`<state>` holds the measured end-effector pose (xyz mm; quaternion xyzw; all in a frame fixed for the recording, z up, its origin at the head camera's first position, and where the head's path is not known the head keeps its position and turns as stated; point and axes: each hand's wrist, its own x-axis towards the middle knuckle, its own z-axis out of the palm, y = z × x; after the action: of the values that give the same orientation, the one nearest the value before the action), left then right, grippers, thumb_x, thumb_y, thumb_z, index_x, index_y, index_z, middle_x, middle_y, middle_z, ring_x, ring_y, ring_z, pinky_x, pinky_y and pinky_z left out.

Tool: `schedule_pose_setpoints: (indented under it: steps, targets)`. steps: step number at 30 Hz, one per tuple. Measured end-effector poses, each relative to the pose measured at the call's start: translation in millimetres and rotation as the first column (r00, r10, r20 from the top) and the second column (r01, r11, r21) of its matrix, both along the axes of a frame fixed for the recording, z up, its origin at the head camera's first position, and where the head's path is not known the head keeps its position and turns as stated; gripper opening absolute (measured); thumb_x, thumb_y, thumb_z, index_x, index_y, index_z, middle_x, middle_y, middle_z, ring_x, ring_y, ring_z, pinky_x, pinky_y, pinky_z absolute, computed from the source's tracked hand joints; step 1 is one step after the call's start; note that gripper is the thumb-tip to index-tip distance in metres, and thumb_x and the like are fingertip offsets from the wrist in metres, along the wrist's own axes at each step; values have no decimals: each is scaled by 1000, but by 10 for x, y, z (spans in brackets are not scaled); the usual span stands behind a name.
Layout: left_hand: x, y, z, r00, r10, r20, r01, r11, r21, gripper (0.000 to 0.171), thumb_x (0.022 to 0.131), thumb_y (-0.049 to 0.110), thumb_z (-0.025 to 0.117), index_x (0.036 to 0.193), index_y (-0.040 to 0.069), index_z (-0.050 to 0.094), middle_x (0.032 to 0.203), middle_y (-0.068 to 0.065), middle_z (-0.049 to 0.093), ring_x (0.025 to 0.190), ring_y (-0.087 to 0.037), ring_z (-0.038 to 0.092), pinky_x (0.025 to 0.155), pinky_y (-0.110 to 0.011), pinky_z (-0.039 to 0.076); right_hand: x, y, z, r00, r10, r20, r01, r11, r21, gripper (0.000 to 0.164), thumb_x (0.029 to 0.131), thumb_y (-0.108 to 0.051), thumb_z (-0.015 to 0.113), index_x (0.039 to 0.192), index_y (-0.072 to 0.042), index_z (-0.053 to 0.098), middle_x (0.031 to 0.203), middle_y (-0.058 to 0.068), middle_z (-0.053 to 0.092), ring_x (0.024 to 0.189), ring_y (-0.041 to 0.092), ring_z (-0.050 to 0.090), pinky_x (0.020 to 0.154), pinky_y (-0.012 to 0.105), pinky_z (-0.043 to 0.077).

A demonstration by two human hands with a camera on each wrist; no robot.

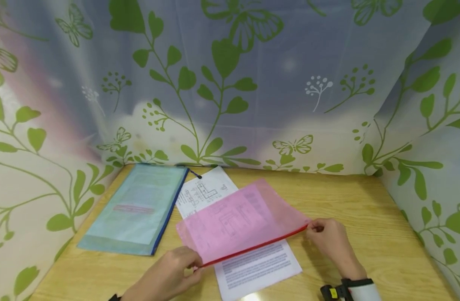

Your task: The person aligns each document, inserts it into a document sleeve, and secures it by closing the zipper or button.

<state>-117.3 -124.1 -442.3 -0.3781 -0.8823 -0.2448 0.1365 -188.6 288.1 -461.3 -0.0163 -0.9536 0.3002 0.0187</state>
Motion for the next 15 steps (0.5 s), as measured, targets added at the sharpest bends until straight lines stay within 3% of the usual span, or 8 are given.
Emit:
schedule_pose_setpoints:
  steps: [7,15]
  targets:
    - [3,-7,-18,999,-10,-30,11,1000,15,16,80,9,83,78,15,68,71,11,62,65,8,39,60,-4,35,4,30,-16,1000,-4,1,4,1000,-9,14,85,-12,72,92,-1,77,86,7,75,76,14,62,63,25,47]
    - [9,-11,-19,1000,-2,-6,2,1000,12,15,81,9,82,77,14,68,70,10,61,65,8,40,60,-4,35,3,44,-7,1000,-3,9,3,1000,-6,15,86,-13,69,93,-2,77,87,7,75,75,14,61,62,26,47]
